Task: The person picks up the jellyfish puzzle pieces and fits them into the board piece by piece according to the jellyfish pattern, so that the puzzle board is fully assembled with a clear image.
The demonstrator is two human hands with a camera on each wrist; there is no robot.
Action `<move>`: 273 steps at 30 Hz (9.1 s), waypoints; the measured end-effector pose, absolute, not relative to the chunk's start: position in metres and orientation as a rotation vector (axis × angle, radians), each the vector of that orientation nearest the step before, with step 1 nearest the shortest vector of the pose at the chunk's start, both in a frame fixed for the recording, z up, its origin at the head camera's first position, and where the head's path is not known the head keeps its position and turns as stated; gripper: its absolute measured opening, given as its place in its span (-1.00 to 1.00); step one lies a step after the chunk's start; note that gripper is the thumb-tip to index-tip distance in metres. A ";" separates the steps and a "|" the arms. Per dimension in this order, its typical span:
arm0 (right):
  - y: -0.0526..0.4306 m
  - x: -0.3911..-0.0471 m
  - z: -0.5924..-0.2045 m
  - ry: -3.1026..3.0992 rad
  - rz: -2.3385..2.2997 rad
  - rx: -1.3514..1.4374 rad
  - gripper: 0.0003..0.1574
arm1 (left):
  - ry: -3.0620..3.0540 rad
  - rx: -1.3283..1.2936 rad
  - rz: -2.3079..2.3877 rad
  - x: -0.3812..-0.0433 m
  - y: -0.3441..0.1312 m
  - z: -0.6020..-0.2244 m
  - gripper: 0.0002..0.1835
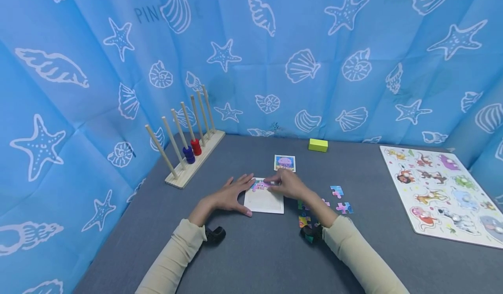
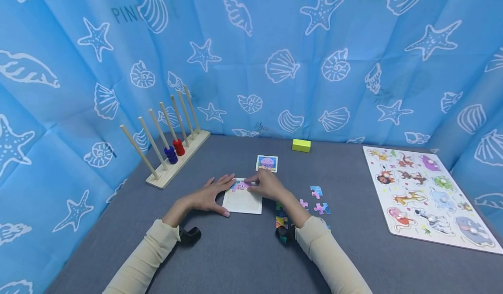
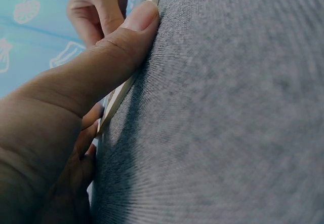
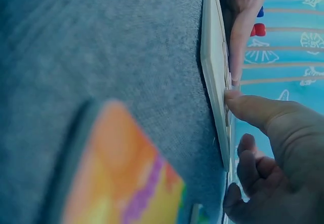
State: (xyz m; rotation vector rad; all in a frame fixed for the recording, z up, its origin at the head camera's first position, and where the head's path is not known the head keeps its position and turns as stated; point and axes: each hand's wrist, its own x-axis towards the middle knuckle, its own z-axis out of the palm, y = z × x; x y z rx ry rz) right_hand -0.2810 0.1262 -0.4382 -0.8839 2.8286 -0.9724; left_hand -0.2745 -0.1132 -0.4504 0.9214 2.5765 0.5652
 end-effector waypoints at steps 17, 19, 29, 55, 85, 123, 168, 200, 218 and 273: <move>0.123 -0.285 -0.433 2.795 -0.854 -0.916 -0.66 | 2.579 0.916 0.556 -0.275 -0.113 -0.452 0.10; 0.122 -0.286 -0.432 2.814 -0.814 -0.953 -0.67 | 2.583 0.913 0.550 -0.275 -0.112 -0.452 0.10; 0.117 -0.286 -0.421 2.906 -0.568 -0.995 -0.73 | 2.592 0.923 0.536 -0.275 -0.112 -0.451 0.09; 0.215 -0.273 -0.408 2.852 -0.960 -0.579 -0.61 | 2.580 0.966 0.537 -0.271 -0.098 -0.449 0.08; 0.319 -0.243 -0.433 2.810 -0.973 -0.453 -0.61 | 2.551 0.951 0.562 -0.272 -0.097 -0.453 0.06; 0.229 -0.254 -0.427 2.880 -0.938 -0.671 -0.70 | 2.556 0.948 0.566 -0.270 -0.098 -0.452 0.05; 0.137 -0.272 -0.427 2.904 -0.744 -0.664 -0.60 | 2.557 0.978 0.566 -0.274 -0.101 -0.448 0.04; 0.146 -0.265 -0.428 2.964 -0.726 -0.524 -0.53 | 2.582 0.931 0.656 -0.266 -0.132 -0.449 -0.09; 0.212 -0.237 -0.417 2.827 -0.830 -0.420 -0.52 | 2.574 0.939 0.677 -0.267 -0.134 -0.447 -0.10; 0.108 -0.257 -0.426 2.911 -0.720 -0.923 -0.74 | 2.586 0.917 0.668 -0.266 -0.134 -0.450 -0.09</move>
